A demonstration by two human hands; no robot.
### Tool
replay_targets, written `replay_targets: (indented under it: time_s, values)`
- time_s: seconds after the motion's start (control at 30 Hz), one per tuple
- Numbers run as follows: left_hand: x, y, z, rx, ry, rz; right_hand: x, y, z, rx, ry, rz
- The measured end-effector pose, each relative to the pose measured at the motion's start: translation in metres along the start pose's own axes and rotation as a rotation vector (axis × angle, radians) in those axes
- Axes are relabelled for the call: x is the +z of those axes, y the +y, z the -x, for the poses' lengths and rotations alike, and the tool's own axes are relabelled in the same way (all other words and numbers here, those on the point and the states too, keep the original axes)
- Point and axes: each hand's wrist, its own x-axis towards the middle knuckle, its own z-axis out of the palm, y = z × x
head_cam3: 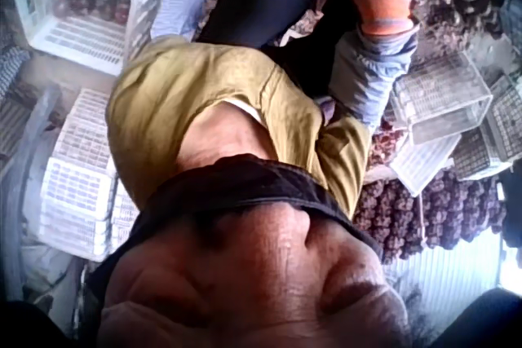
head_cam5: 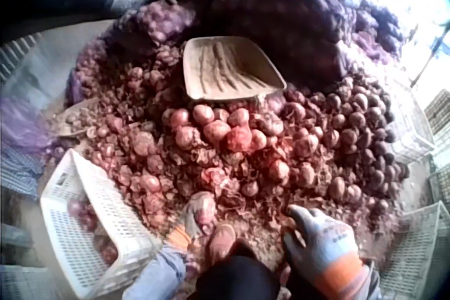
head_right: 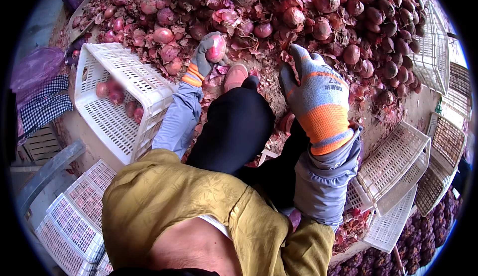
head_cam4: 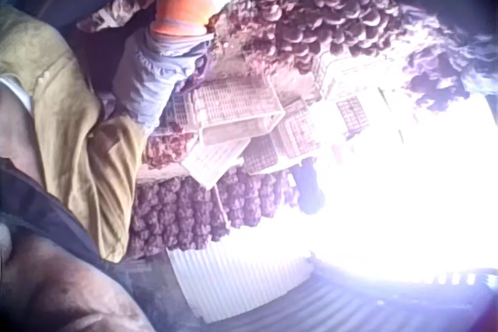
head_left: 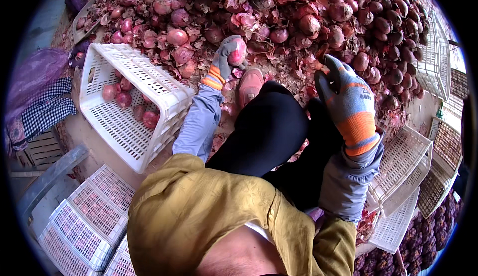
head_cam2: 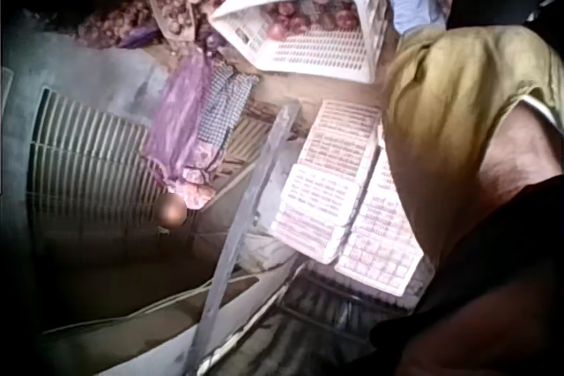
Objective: The person picks onions from a large pile on the ground and places them into plastic baskets and mesh bags while seated.
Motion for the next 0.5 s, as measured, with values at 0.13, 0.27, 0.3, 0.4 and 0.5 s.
replay_targets:
  time_s: [0.13,0.27,0.3,0.4,0.5]
  values:
    - [0.061,0.076,0.024,-0.07,-0.225,0.512,0.0,-0.014,-0.003,-0.006,-0.034,-0.063]
    - [0.071,0.105,0.041,-0.052,-0.318,0.615,0.008,-0.016,-0.003,-0.008,-0.043,-0.031]
    - [0.071,0.115,0.054,-0.045,-0.315,0.651,0.007,-0.017,-0.004,0.014,-0.073,-0.026]
    - [0.044,0.15,0.074,0.228,-0.339,0.679,-0.001,-0.014,-0.001,0.023,-0.054,-0.034]
    - [-0.019,0.192,0.097,0.588,-0.438,0.749,0.006,0.0,0.005,-0.006,-0.001,-0.046]
